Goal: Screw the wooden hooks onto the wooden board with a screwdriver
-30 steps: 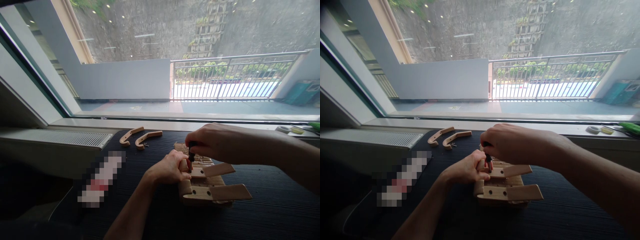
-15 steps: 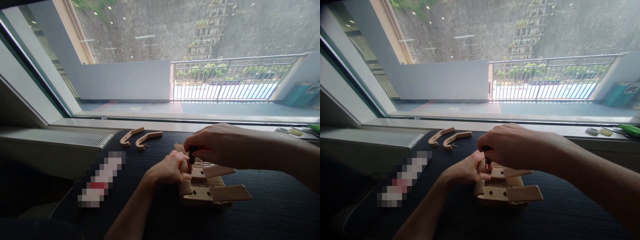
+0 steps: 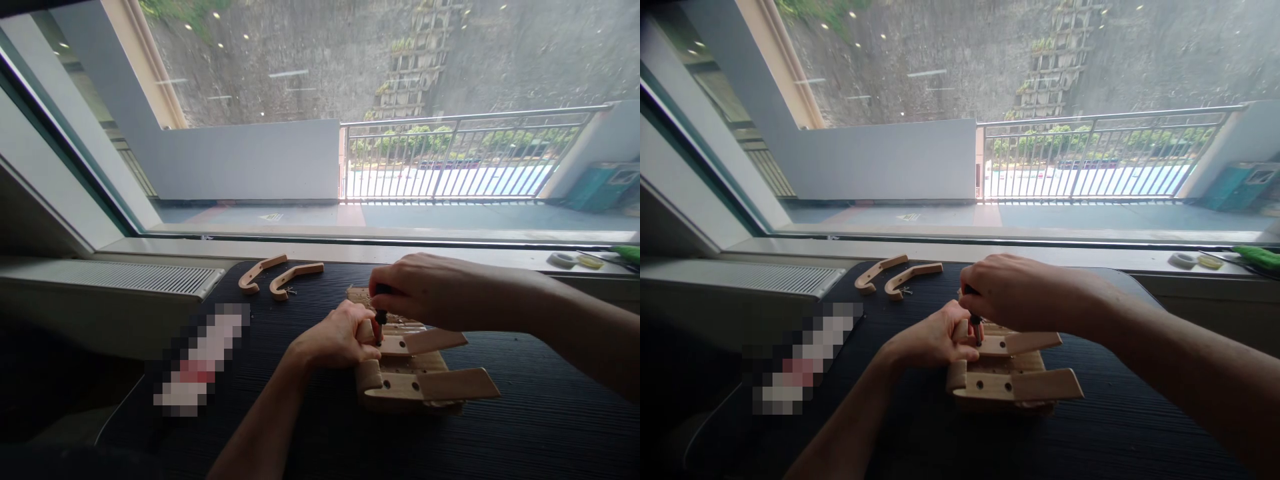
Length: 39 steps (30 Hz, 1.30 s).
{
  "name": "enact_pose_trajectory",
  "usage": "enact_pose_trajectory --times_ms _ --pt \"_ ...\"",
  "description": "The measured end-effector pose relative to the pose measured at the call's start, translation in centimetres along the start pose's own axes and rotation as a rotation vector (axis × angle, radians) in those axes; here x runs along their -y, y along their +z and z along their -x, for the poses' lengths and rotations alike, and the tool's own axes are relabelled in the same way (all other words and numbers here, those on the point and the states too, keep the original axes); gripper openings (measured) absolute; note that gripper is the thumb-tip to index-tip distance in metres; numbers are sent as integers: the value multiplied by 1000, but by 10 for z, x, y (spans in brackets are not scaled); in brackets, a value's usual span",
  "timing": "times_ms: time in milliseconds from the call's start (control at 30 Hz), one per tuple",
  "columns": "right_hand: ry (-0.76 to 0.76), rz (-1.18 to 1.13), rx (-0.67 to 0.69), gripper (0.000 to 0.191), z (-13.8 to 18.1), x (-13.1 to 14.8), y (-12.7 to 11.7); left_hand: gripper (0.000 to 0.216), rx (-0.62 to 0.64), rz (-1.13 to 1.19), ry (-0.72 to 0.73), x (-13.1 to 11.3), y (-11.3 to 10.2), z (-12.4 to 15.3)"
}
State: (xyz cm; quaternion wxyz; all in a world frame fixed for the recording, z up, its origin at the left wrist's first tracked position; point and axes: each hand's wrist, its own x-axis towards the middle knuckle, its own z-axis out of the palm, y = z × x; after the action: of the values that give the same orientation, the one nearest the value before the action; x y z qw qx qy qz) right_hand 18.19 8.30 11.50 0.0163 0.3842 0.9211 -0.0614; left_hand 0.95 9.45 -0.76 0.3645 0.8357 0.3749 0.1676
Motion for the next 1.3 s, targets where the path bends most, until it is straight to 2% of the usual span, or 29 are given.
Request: enact_pose_trajectory --times_ms 167,267,400,600,833,1000,1100,1300 --pt "42 28 -1 23 2 3 -4 19 3 -14 -36 -3 -1 0" --pt "-2 -16 12 15 5 1 -8 20 11 -4 -36 -3 -1 0" --pt "-67 -78 14 20 7 -4 -8 20 8 12 -16 -1 -2 0" --pt "-74 -48 -5 22 9 -8 -4 21 9 24 -47 -1 -1 0" --pt "16 -16 -60 26 8 -2 2 18 13 25 -59 -5 -1 0" --pt "4 -27 -2 20 8 2 -6 18 7 19 -26 -3 -2 0" --pt "-41 -66 25 22 9 -2 -7 18 15 41 -20 0 -1 0" --pt "-47 -44 1 24 4 -2 -5 20 -13 12 -39 2 1 0"
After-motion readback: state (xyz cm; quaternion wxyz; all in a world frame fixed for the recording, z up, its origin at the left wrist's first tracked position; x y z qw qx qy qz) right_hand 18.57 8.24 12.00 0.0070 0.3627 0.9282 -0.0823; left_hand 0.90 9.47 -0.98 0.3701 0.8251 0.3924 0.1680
